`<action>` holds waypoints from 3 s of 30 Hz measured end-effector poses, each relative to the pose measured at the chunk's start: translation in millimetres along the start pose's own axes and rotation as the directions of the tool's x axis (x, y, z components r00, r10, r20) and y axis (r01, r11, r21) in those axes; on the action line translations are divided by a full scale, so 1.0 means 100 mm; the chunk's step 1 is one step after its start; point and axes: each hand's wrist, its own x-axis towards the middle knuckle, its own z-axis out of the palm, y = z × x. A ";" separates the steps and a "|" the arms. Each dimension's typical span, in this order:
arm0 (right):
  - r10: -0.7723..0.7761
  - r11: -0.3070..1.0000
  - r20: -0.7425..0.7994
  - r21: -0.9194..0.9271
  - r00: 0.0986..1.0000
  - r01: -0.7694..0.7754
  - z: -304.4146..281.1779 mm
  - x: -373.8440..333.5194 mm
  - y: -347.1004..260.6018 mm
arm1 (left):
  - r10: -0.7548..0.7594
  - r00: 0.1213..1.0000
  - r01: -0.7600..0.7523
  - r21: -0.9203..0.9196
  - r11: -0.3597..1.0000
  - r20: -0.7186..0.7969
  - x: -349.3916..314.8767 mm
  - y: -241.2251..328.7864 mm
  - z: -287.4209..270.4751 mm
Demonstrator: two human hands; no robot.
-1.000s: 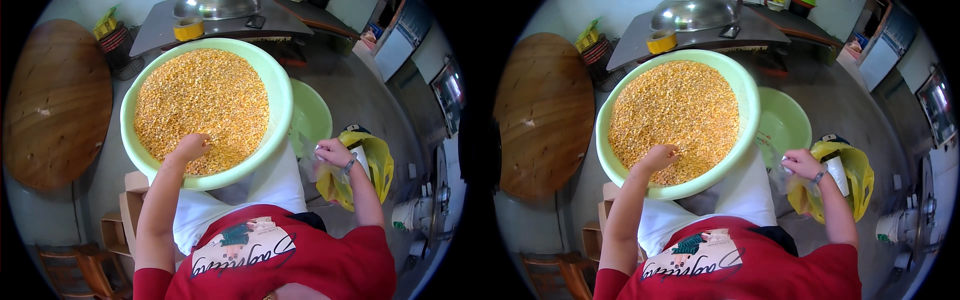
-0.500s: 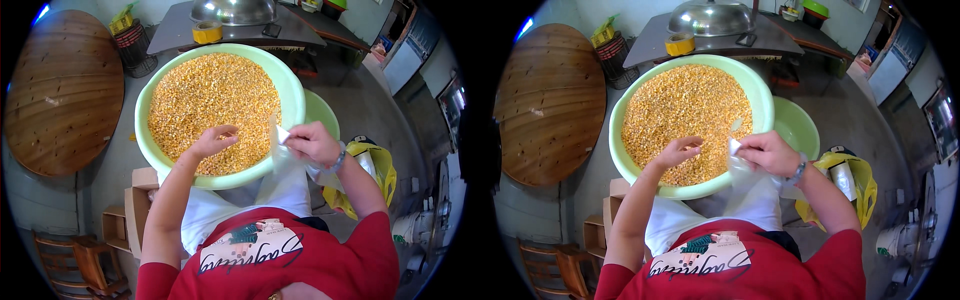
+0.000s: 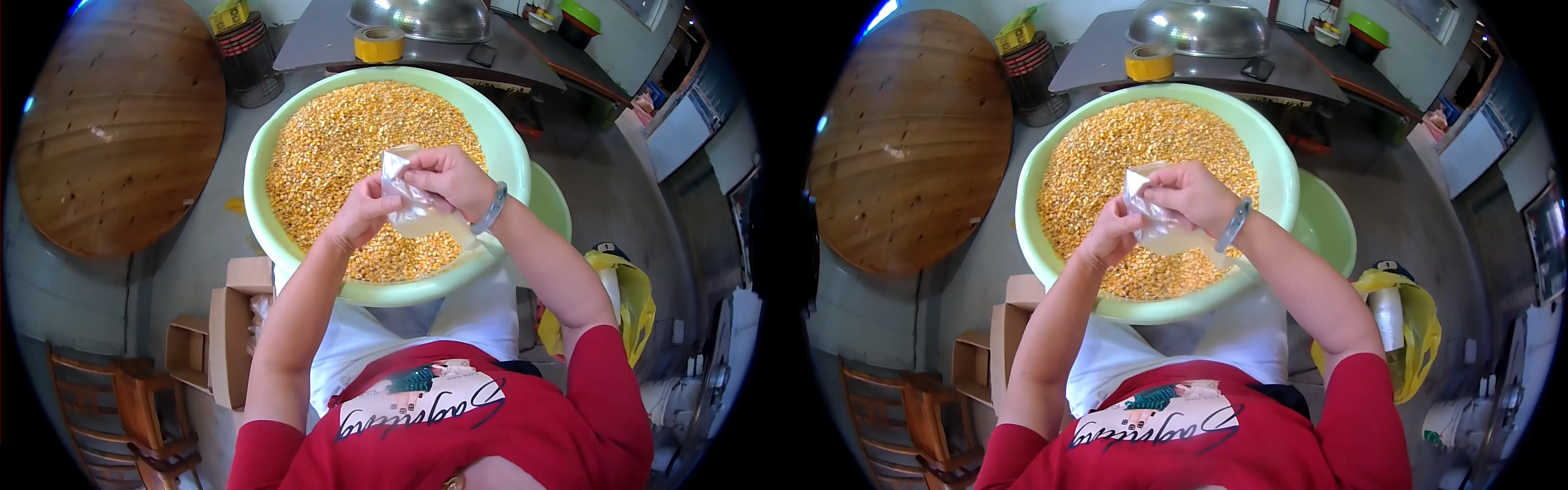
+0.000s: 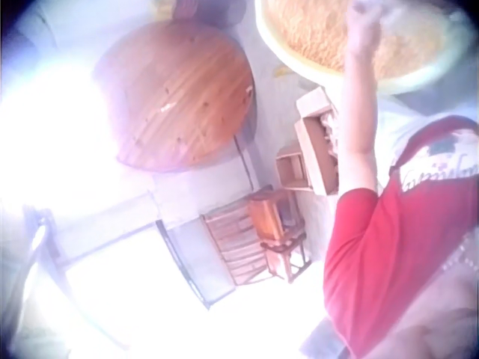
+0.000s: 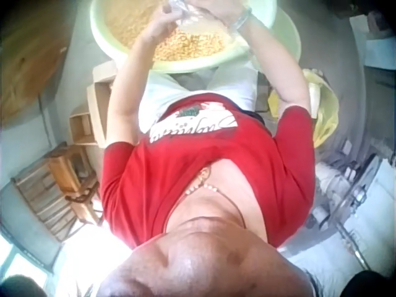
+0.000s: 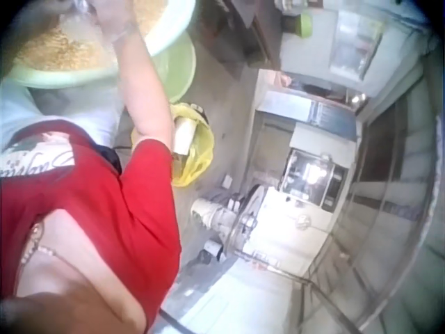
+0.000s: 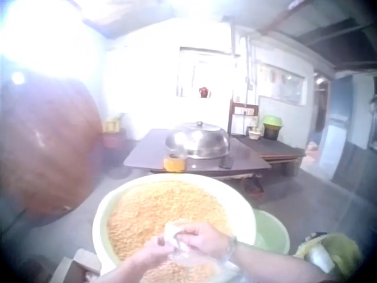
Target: The person fills small plastic bags with dried corn from a large basin by hand, then places the filled bags into a cardboard box.
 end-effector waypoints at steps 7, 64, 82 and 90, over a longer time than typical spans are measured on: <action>0.153 0.988 0.096 0.008 0.983 -0.155 -0.19 0.28 0.38 | 0.008 0.932 0.065 0.189 0.980 -0.363 -0.14 0.12 -0.44; 0.294 0.948 0.193 0.064 0.936 -0.311 -0.87 -0.12 0.87 | -0.419 0.904 0.413 0.433 0.801 -0.088 0.37 -0.43 0.03; 0.166 0.984 0.184 -0.101 0.969 -0.149 -0.84 -0.12 0.97 | -0.470 0.880 0.442 0.469 0.764 -0.064 0.36 -0.45 0.02; 0.199 0.980 0.215 -0.021 0.956 -0.199 -0.86 -0.12 0.93 | -0.435 0.900 0.414 0.354 0.839 -0.023 0.34 -0.44 0.01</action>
